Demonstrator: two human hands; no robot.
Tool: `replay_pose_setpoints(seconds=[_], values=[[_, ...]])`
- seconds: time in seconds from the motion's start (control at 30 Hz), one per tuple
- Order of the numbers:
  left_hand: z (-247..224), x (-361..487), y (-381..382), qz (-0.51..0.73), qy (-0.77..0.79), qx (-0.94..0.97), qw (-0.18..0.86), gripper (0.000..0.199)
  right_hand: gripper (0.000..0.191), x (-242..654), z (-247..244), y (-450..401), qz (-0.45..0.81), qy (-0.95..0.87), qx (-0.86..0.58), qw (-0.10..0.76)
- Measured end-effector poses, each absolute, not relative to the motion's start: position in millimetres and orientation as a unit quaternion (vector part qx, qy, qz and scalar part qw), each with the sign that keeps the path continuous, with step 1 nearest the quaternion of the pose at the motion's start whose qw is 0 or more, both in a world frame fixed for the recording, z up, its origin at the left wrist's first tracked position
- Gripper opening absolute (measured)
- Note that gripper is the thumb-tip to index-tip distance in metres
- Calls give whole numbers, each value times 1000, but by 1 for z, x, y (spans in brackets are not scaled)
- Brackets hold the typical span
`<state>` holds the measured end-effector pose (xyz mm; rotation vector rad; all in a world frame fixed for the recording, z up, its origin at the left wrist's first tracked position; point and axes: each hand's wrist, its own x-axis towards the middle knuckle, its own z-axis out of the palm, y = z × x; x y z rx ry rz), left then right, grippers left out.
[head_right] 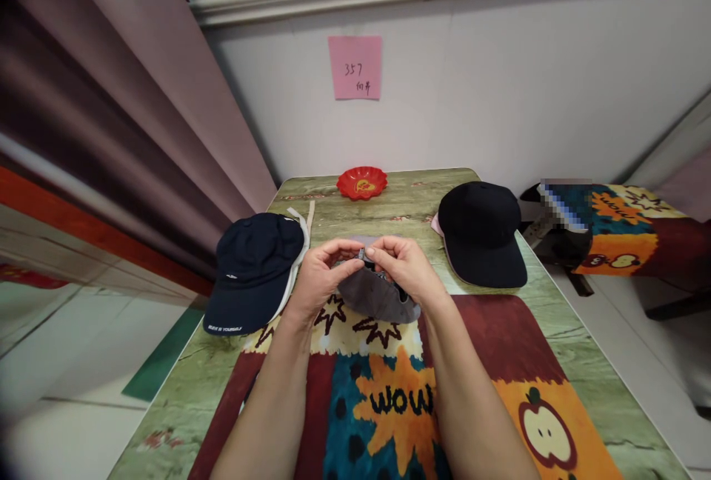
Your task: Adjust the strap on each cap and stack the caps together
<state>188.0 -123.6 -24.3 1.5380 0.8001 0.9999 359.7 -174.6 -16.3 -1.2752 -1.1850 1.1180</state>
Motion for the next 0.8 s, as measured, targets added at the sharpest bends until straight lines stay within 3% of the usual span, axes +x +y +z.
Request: replay_pose_setpoints(seconds=[0.17,0.3,0.43,0.67,0.8], values=[[-18,187,-125,411,332,695,488,19,39,361,-19,-174,453,-485,-531,526],[-22,190,-125,427,343,654,521,26,41,357,-24,-171,468,-460,-519,548],[-24,190,-124,434,357,621,546,20,39,359,-27,-170,456,-486,-504,551],[-19,192,-126,404,356,589,603,30,33,361,-25,-171,377,-569,-529,505],[-23,197,-127,423,379,562,602,25,25,357,-22,-173,299,-602,-566,478]])
